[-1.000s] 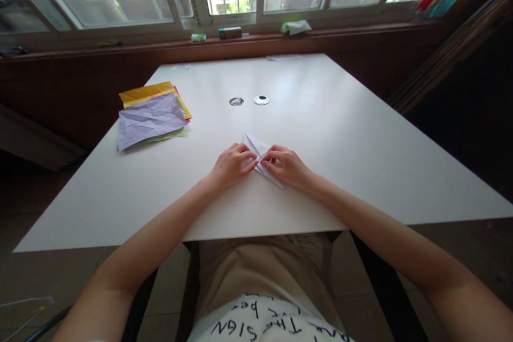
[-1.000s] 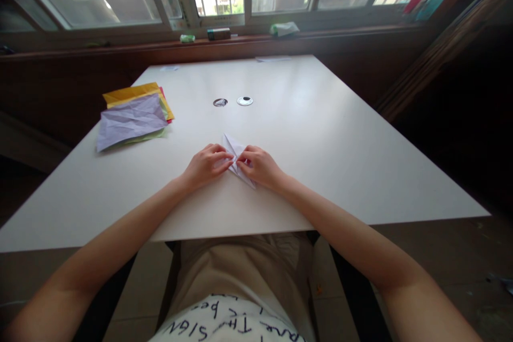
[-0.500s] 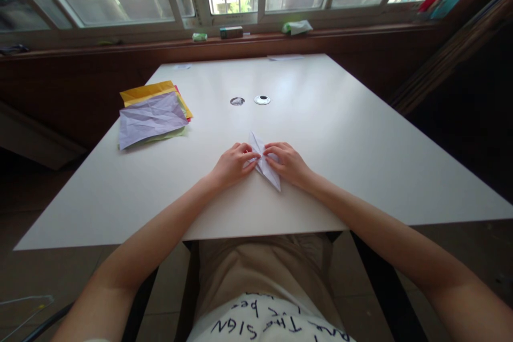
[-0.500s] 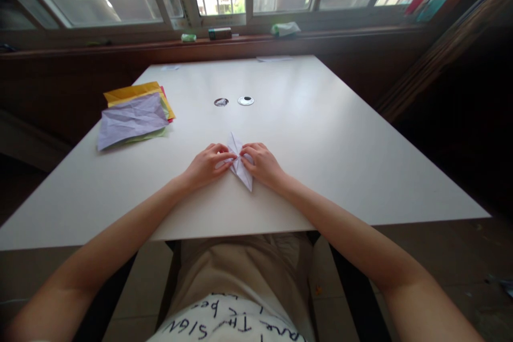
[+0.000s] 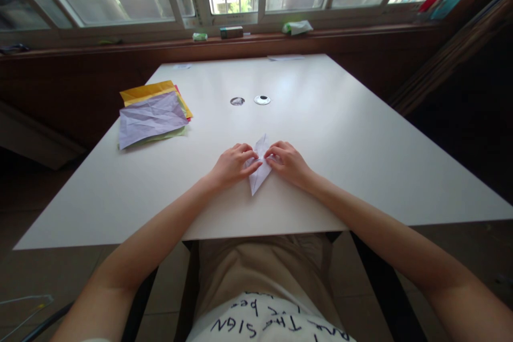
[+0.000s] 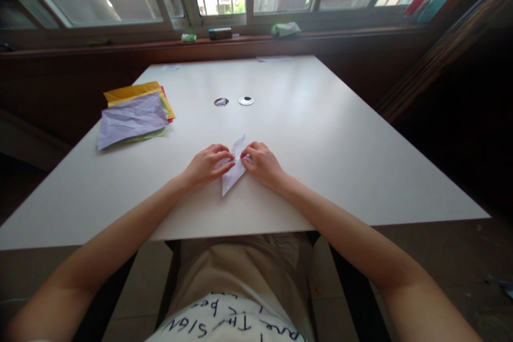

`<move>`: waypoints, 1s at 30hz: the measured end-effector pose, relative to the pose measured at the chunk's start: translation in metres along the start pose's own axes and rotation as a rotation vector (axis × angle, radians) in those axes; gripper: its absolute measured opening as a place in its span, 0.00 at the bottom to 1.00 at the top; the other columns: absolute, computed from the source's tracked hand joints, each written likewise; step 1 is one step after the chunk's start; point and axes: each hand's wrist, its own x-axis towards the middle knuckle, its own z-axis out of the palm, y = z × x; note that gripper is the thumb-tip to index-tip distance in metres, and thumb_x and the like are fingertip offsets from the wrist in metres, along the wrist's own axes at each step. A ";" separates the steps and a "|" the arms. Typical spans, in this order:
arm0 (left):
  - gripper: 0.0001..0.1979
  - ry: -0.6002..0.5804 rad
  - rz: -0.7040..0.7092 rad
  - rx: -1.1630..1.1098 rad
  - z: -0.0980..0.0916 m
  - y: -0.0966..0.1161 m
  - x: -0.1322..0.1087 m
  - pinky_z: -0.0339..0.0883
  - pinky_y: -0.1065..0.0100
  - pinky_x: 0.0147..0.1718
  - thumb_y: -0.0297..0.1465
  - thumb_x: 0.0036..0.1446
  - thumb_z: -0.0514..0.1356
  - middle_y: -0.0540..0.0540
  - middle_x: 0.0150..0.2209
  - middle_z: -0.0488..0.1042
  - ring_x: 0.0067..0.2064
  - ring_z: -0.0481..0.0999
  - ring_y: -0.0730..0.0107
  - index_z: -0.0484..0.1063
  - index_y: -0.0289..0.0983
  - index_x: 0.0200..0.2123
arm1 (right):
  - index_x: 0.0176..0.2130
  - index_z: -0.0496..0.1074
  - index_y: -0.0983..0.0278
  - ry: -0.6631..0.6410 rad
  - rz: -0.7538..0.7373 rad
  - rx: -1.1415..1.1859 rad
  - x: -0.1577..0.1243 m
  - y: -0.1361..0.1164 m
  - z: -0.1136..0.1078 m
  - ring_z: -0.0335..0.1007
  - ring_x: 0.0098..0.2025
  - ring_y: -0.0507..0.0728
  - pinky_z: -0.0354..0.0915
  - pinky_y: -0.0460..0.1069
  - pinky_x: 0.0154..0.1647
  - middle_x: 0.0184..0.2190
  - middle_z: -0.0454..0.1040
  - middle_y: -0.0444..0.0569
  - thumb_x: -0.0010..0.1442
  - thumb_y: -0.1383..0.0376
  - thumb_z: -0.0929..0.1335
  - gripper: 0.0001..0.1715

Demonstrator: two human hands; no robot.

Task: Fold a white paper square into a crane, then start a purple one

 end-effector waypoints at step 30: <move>0.21 -0.083 0.053 -0.003 0.000 0.000 -0.002 0.63 0.62 0.46 0.43 0.48 0.58 0.44 0.48 0.68 0.49 0.68 0.62 0.67 0.40 0.44 | 0.29 0.71 0.61 0.047 -0.026 0.043 -0.001 -0.002 0.001 0.61 0.50 0.59 0.59 0.57 0.51 0.46 0.69 0.50 0.51 0.70 0.65 0.06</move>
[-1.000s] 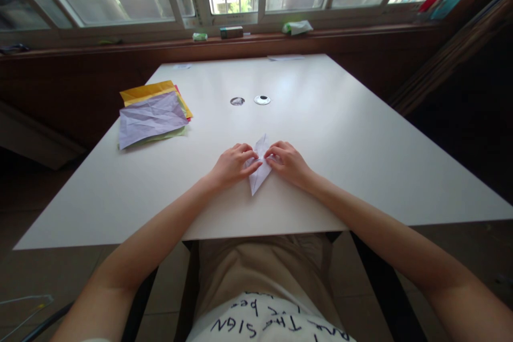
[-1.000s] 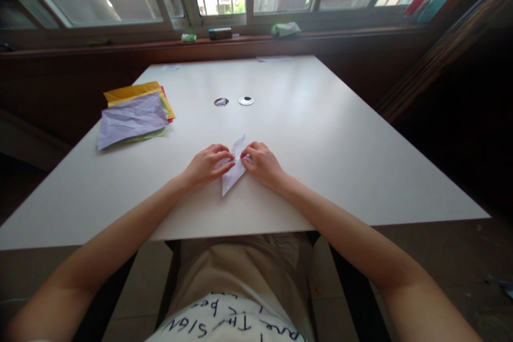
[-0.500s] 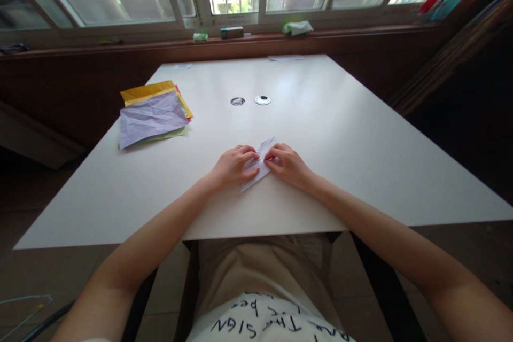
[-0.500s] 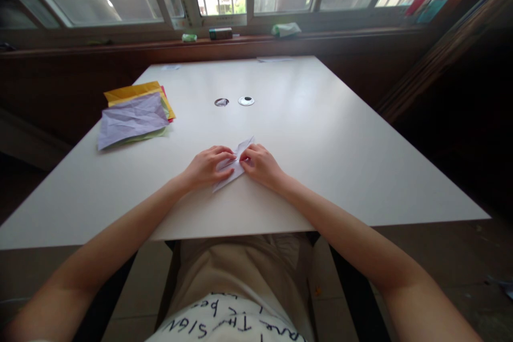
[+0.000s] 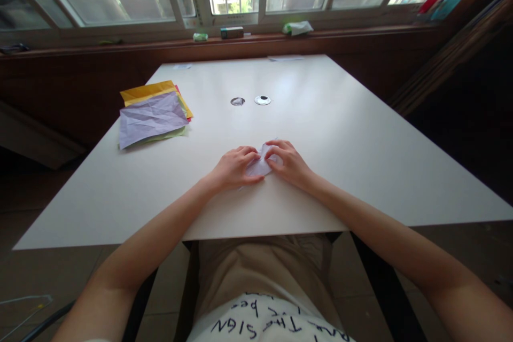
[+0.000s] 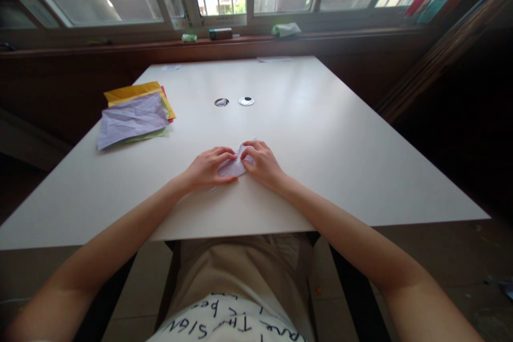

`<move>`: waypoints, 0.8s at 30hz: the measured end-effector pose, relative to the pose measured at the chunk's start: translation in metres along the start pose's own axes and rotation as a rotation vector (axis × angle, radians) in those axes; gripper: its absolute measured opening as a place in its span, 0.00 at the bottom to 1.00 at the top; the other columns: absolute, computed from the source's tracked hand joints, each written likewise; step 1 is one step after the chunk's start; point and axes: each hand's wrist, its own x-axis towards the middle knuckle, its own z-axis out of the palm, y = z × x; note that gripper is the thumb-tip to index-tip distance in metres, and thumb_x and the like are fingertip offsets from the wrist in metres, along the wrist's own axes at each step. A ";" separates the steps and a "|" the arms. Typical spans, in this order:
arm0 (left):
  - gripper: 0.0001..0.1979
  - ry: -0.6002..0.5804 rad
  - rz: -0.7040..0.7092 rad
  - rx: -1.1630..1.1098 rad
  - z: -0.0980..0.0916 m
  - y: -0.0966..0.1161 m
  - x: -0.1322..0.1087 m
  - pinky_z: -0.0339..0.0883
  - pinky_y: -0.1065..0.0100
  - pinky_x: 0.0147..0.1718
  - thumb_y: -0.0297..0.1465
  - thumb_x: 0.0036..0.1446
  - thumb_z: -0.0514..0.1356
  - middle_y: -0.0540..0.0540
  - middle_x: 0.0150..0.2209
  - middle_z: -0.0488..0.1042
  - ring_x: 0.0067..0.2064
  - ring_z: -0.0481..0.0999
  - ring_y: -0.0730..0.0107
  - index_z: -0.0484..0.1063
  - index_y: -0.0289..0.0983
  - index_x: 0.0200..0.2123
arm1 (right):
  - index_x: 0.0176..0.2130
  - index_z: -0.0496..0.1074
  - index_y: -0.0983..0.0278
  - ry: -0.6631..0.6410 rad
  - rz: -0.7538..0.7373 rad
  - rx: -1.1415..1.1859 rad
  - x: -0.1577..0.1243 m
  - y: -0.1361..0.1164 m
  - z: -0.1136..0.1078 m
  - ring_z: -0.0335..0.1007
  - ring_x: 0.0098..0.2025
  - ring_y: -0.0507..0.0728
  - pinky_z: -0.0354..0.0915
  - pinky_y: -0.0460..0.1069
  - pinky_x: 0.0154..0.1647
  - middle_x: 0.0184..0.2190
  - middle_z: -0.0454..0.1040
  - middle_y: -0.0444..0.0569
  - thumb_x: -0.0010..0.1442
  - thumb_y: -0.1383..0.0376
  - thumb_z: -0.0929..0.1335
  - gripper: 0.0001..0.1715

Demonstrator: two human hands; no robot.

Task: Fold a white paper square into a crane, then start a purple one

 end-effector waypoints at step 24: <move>0.26 -0.124 -0.038 0.090 0.008 -0.008 0.000 0.49 0.59 0.58 0.40 0.61 0.43 0.43 0.62 0.52 0.63 0.50 0.64 0.52 0.36 0.60 | 0.35 0.73 0.60 -0.067 -0.055 -0.002 0.000 0.000 -0.001 0.65 0.48 0.58 0.60 0.56 0.50 0.45 0.70 0.52 0.51 0.65 0.67 0.08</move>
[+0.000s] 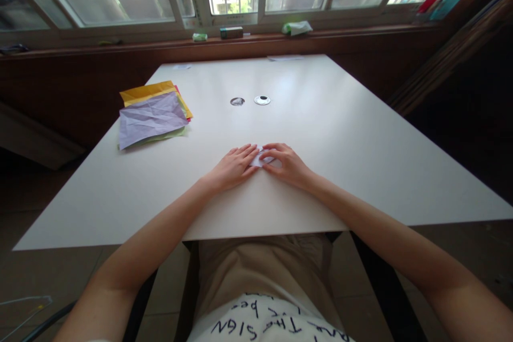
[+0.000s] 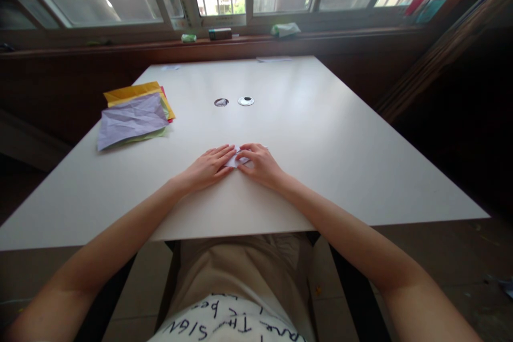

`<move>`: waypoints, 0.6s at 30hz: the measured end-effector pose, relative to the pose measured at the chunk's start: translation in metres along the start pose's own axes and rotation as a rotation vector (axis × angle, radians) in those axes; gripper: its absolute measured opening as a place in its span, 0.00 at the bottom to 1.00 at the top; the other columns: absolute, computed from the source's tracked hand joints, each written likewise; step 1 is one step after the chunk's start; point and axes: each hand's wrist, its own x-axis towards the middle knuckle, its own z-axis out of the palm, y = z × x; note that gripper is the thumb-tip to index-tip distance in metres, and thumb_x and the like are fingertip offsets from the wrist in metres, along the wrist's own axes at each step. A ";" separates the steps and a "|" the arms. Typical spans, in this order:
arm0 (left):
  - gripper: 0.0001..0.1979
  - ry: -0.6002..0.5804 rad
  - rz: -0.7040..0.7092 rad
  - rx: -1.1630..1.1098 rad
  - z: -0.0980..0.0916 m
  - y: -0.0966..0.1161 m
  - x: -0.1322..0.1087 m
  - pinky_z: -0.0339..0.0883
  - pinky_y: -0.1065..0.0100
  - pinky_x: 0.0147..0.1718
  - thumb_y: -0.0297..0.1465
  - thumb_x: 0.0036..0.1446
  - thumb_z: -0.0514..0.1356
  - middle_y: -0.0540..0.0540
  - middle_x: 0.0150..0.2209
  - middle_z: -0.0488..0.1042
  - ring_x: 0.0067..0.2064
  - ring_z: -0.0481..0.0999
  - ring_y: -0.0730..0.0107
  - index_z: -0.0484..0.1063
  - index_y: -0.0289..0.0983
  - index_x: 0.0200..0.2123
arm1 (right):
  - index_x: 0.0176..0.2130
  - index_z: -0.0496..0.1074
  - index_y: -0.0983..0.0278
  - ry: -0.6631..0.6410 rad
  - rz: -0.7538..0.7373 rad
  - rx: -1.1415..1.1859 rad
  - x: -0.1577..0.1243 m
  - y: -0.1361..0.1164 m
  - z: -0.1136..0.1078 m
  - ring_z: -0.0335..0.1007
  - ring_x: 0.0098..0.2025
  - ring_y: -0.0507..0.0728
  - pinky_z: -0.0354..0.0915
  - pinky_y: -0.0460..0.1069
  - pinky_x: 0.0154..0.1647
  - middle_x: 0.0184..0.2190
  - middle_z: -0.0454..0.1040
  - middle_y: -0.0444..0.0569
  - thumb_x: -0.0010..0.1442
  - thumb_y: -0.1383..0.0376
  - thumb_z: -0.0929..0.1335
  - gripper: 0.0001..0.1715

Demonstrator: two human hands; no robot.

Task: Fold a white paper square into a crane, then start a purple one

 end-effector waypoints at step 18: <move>0.22 0.006 -0.019 -0.089 -0.001 0.002 0.003 0.51 0.60 0.58 0.35 0.63 0.39 0.46 0.60 0.57 0.62 0.53 0.68 0.57 0.38 0.57 | 0.30 0.75 0.60 0.026 0.021 0.032 0.003 0.004 -0.001 0.66 0.36 0.55 0.62 0.52 0.42 0.33 0.74 0.48 0.57 0.64 0.64 0.09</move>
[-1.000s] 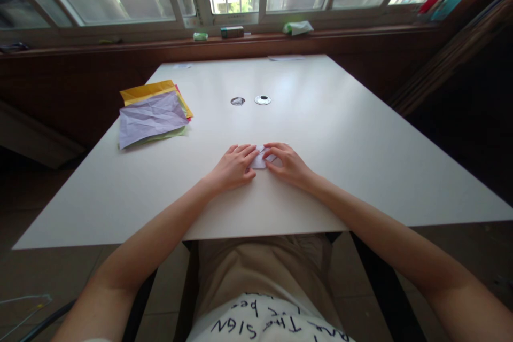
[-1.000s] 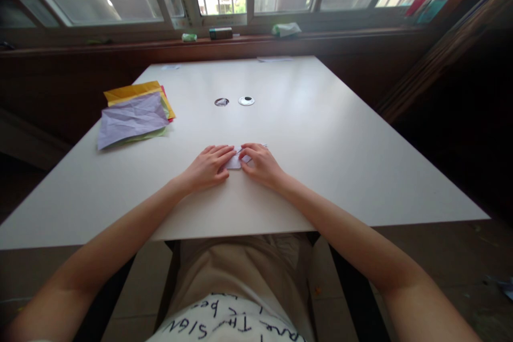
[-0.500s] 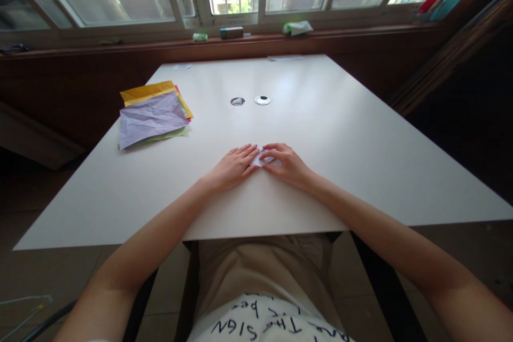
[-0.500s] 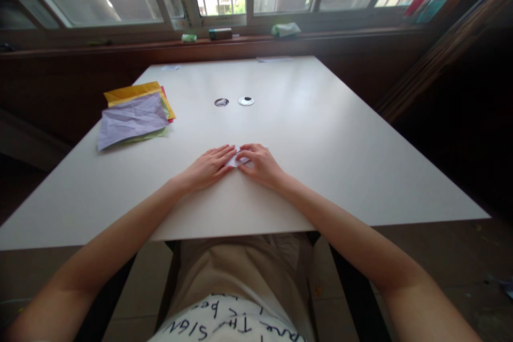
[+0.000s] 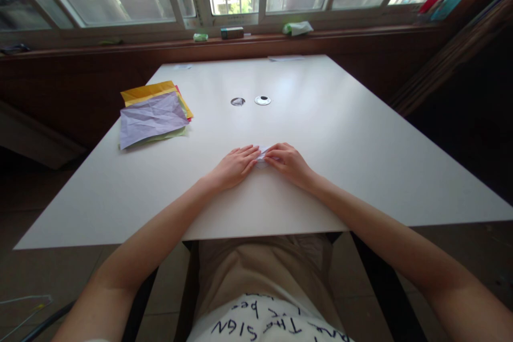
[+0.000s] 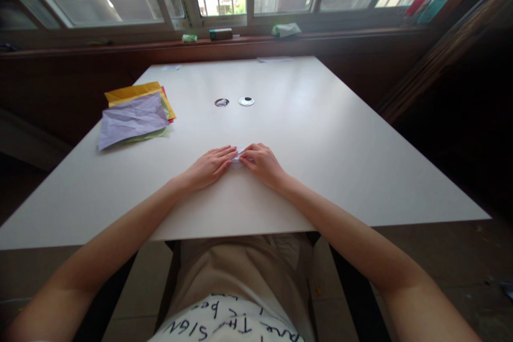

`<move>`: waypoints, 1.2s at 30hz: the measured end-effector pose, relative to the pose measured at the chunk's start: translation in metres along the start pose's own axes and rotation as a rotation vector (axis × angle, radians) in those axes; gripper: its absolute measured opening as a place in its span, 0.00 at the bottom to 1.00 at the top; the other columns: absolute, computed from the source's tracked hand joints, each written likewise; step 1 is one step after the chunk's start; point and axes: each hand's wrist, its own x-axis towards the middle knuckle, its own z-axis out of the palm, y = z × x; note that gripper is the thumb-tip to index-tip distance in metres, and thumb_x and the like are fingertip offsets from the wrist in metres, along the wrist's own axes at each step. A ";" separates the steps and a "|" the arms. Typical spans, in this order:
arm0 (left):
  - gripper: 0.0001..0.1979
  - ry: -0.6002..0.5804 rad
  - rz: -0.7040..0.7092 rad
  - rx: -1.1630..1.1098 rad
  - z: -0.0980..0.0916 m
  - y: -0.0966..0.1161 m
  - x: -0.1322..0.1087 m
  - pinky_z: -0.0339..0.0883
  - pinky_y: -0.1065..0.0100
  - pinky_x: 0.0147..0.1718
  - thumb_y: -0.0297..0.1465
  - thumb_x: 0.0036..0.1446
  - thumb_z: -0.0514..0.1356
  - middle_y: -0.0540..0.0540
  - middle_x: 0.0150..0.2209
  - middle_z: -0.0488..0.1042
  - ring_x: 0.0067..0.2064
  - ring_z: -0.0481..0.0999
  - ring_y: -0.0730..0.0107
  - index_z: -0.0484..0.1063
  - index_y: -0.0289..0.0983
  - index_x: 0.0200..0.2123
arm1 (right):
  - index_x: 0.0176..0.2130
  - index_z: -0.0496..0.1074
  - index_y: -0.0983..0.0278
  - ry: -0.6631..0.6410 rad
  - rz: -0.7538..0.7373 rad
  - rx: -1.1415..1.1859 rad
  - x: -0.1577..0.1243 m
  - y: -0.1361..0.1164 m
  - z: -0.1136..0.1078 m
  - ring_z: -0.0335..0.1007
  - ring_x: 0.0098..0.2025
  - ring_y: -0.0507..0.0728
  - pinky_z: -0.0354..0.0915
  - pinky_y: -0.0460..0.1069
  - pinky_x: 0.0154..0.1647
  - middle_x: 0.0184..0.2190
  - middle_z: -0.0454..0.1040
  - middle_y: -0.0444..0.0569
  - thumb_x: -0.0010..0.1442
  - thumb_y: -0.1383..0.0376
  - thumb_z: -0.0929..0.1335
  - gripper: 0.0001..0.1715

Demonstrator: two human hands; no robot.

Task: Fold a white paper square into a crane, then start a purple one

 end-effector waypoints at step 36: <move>0.09 0.254 -0.020 -0.226 0.007 -0.006 0.003 0.65 0.68 0.47 0.29 0.56 0.53 0.47 0.46 0.73 0.47 0.72 0.69 0.71 0.40 0.39 | 0.29 0.74 0.62 0.024 0.056 0.002 0.000 -0.001 0.003 0.66 0.36 0.55 0.62 0.50 0.40 0.31 0.71 0.48 0.52 0.72 0.65 0.09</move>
